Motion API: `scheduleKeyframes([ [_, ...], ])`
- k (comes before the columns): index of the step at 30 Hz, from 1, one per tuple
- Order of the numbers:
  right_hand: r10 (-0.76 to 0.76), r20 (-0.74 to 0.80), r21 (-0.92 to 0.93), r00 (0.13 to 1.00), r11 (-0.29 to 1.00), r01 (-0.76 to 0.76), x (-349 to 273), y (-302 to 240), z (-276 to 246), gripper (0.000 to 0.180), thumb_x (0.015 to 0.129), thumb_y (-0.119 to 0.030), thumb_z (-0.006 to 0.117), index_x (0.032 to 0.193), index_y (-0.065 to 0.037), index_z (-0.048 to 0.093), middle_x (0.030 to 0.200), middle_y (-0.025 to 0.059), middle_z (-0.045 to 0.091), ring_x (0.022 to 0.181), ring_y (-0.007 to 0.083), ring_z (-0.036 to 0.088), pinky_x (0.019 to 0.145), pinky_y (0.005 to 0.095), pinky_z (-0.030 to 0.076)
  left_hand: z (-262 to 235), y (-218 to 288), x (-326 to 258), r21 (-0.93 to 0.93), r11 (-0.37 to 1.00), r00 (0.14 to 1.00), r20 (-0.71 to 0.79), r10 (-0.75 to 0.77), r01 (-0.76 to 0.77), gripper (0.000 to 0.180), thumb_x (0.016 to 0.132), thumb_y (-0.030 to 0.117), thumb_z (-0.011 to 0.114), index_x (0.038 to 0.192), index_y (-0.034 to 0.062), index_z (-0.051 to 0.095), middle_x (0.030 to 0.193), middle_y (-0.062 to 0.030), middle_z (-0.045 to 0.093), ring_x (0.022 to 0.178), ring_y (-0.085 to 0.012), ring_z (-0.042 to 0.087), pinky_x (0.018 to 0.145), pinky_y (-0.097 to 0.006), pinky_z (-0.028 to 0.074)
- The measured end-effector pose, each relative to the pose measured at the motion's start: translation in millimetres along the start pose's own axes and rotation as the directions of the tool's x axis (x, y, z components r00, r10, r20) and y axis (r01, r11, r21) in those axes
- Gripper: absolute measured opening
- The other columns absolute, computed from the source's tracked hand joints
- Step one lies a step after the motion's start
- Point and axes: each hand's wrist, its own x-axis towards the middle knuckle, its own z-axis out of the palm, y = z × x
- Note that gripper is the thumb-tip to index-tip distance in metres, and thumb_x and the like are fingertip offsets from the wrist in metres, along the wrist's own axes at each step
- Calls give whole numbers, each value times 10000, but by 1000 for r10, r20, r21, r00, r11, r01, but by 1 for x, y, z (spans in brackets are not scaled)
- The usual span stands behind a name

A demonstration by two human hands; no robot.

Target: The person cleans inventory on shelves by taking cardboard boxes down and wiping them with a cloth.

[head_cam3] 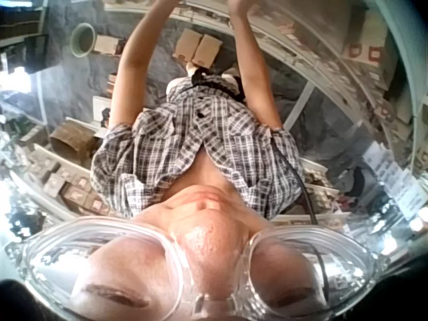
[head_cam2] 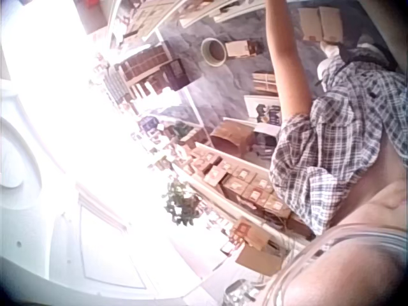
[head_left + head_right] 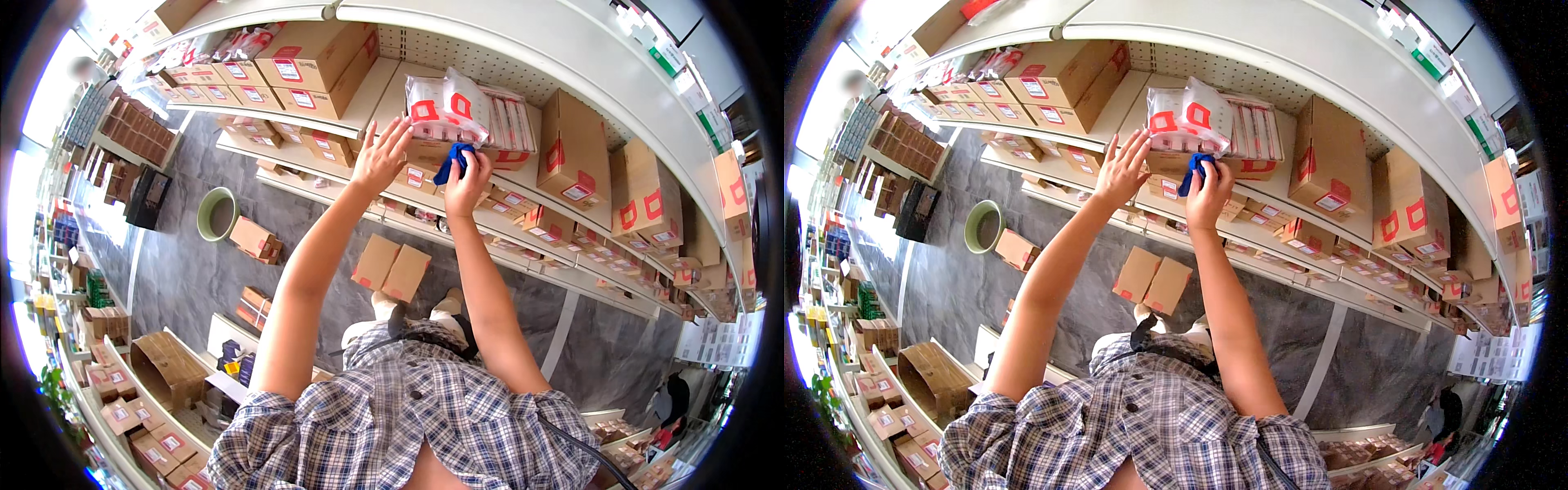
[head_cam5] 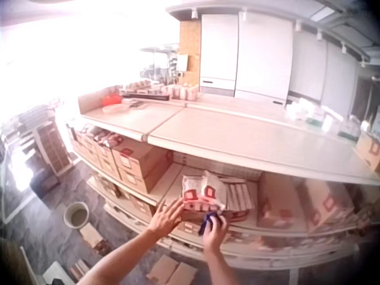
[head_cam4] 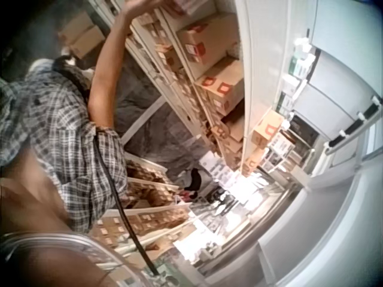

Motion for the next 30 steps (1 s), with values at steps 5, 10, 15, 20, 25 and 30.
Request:
scheduleKeyframes([
  [5, 37, 10, 38, 999, 999, -38, -10, -20, 23, 309, 783, -38, 679, 1073, -58, 572, 1066, 157, 514, 998, 341, 501, 847, 437, 423, 14, -4, -2, -317, 948, 994, -112, -5, -31, 791, 711, 142, 704, 1377, 11, 297, 1461, -134, 303, 1332, -274, 338, 1105, -402, 280],
  [10, -135, 221, 56, 966, 991, 125, -23, -39, 40, 352, 749, -30, 650, 1090, -105, 600, 1096, 121, 520, 1030, 332, 498, 857, 423, 440, 8, -2, 3, -357, 932, 975, -222, -27, -55, 726, 638, -25, 583, 1329, -9, 363, 1374, -153, 428, 1259, -308, 429, 1067, -414, 349],
  [15, -68, 273, 8, 960, 998, 69, -15, -26, 28, 342, 746, -27, 637, 1080, -89, 592, 1058, 147, 514, 1011, 344, 505, 849, 426, 445, -5, -10, 7, -385, 916, 976, -214, 31, -114, 698, 598, -90, 503, 1281, 26, 415, 1368, -120, 442, 1221, -302, 465, 1052, -423, 366],
  [20, 177, -95, -120, 980, 975, -188, -10, -3, 17, 363, 706, 77, 618, 1046, -28, 544, 1043, 194, 487, 940, 370, 528, 799, 443, 446, -9, -9, 8, -413, 906, 988, -155, 29, -92, 732, 583, -130, 476, 1293, 35, 413, 1379, -104, 427, 1210, -312, 464, 1048, -421, 371],
  [25, 192, -86, -61, 978, 978, -198, -9, -34, 37, 380, 695, 82, 591, 1056, -19, 534, 1092, 200, 480, 1018, 386, 492, 882, 457, 411, -7, -4, 4, -468, 883, 991, -134, -24, -42, 706, 605, -132, 471, 1291, 26, 418, 1388, -101, 415, 1206, -327, 461, 1046, -414, 375],
  [30, 53, 17, 9, 998, 999, -53, -19, -69, 55, 371, 724, -15, 645, 1073, 5, 520, 1091, 190, 491, 997, 389, 487, 887, 472, 395, -7, -6, 6, -496, 866, 982, -187, -34, -65, 563, 708, 30, 598, 1254, 24, 460, 1353, -110, 462, 1168, -330, 500, 986, -400, 422],
])
